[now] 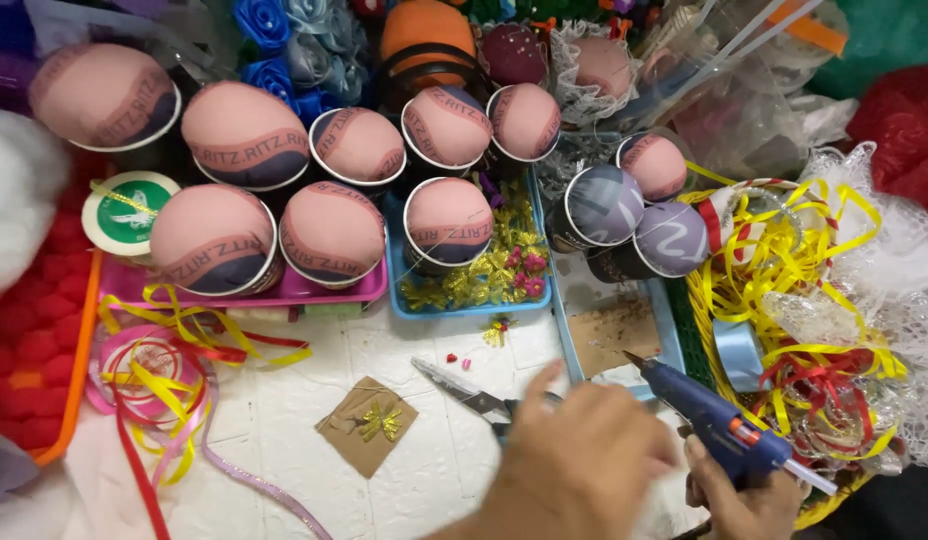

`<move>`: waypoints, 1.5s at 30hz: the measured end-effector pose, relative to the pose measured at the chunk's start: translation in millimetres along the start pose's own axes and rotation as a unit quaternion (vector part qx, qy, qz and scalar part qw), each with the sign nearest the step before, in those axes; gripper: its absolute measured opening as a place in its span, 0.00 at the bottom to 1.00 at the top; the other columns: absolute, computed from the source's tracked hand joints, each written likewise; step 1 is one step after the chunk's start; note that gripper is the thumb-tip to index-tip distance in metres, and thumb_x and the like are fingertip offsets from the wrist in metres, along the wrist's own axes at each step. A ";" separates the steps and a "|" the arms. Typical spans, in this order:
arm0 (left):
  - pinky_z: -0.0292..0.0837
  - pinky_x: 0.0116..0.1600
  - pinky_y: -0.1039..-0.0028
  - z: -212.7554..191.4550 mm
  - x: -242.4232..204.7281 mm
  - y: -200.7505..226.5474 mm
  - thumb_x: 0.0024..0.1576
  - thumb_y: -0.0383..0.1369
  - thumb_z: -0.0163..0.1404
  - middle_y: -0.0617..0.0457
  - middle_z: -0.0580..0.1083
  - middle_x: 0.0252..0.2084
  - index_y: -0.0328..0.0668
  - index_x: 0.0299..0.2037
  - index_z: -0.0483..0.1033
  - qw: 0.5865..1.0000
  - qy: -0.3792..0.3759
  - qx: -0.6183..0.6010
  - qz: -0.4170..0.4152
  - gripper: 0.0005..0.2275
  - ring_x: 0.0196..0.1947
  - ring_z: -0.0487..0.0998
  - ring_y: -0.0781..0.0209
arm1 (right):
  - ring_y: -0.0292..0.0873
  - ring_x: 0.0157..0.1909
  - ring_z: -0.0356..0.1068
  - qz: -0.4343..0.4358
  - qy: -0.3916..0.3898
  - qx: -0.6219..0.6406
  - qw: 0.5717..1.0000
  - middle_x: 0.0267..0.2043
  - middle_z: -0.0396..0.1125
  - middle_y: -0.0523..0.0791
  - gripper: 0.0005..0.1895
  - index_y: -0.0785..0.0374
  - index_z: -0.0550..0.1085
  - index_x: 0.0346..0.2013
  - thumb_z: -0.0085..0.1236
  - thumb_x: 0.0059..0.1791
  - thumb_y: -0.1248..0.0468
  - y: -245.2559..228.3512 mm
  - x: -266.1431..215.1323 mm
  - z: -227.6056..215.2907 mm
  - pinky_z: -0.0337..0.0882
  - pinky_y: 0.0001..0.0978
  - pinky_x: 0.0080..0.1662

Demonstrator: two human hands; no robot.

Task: Assembling small decorative items by trimming materials with scissors and bonding them with a hot glue gun.

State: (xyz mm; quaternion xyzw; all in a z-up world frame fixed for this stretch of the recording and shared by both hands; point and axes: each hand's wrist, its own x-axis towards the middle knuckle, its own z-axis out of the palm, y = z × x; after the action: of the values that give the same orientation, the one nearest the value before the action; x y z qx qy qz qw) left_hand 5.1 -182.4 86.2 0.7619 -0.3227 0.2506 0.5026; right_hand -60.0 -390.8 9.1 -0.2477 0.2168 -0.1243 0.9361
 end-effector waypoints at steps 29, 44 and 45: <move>0.72 0.45 0.80 -82.4 -66.4 -86.4 0.56 0.32 0.59 0.56 0.74 0.34 0.41 0.32 0.86 0.744 -0.077 -0.233 -0.622 0.05 0.33 0.76 0.68 | 0.40 0.15 0.49 0.109 -0.208 -0.347 0.908 0.13 0.49 0.46 0.24 0.84 0.73 0.41 0.60 0.50 0.58 -12.0 -16.6 11.1 0.47 0.33 0.19; 0.70 0.45 0.80 -124.6 -98.7 -96.1 0.58 0.31 0.58 0.55 0.78 0.33 0.38 0.37 0.83 0.679 -0.020 -0.331 -0.655 0.05 0.35 0.74 0.69 | 0.57 0.24 0.49 0.160 0.170 -0.463 0.855 0.42 0.70 0.77 0.29 0.73 0.67 0.64 0.49 0.45 0.79 67.7 -20.0 53.1 0.51 0.47 0.31; 0.70 0.45 0.80 -125.5 -98.6 -96.1 0.58 0.31 0.58 0.55 0.78 0.33 0.38 0.37 0.83 0.678 -0.019 -0.332 -0.656 0.05 0.35 0.74 0.69 | 0.57 0.24 0.49 0.161 0.171 -0.464 0.854 0.42 0.70 0.77 0.29 0.73 0.67 0.64 0.49 0.45 0.79 70.2 -22.5 60.2 0.51 0.47 0.31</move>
State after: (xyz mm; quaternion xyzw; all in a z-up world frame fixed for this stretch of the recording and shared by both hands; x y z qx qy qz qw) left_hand 3.6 -14.8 4.8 0.5662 0.1884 -0.2814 0.7515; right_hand -42.7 -299.1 27.6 -0.5896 0.4425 0.1025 0.6679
